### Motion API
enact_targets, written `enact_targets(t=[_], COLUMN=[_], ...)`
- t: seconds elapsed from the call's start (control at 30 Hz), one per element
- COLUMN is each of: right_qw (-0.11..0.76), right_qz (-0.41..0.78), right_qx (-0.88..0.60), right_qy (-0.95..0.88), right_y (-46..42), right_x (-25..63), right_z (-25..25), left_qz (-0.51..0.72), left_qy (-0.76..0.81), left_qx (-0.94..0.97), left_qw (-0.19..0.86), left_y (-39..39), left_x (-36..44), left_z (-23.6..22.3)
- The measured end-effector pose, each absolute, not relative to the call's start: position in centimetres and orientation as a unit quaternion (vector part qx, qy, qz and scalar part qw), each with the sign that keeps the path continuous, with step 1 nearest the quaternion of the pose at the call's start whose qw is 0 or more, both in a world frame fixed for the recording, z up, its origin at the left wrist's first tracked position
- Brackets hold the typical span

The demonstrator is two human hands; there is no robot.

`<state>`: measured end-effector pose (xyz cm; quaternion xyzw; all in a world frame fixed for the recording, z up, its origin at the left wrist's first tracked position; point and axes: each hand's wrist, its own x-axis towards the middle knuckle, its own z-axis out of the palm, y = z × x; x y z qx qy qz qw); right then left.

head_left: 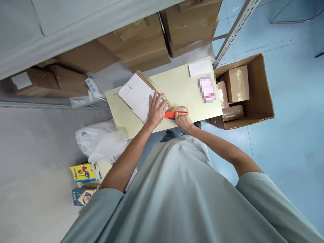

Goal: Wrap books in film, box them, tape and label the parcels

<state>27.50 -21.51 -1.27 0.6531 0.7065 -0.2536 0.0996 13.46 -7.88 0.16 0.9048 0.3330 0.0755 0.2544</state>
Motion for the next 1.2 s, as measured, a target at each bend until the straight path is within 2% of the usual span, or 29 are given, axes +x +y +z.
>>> enact_targets(t=[0.2, 0.37, 0.53, 0.63, 0.77, 0.93, 1.2], right_qw=[0.121, 0.135, 0.128, 0.105, 0.066, 0.045, 0.022], right_qz=[-0.244, -0.236, -0.248, -0.266, -0.277, -0.289, -0.309], right_qx=[0.693, 0.627, 0.552, 0.531, 0.519, 0.508, 0.493], right_qy=[0.668, 0.730, 0.786, 0.798, 0.806, 0.810, 0.813], right_y=[-20.4, -19.3, -20.7, -21.6, -21.4, -19.7, -18.7], right_x=[36.9, 37.9, 35.9, 33.4, 29.0, 25.2, 19.1], right_z=[-1.3, -1.0, -2.1, -3.0, -3.5, -3.0, -1.3], left_qz=[0.069, 0.035, -0.004, 0.035, 0.118, 0.123, 0.046], left_qy=[0.337, 0.310, 0.276, 0.340, 0.452, 0.464, 0.461], left_qx=[0.907, 0.915, 0.914, 0.894, 0.856, 0.853, 0.865], left_qw=[0.245, 0.257, 0.297, 0.290, 0.224, 0.206, 0.194], left_y=[-8.1, -9.0, -10.4, -9.6, -4.9, -0.7, -6.9], left_x=[13.7, 13.1, 10.6, 10.1, 11.8, 14.5, 14.4], left_z=[0.4, 1.3, 3.7, 4.4, 2.8, -0.4, 0.9])
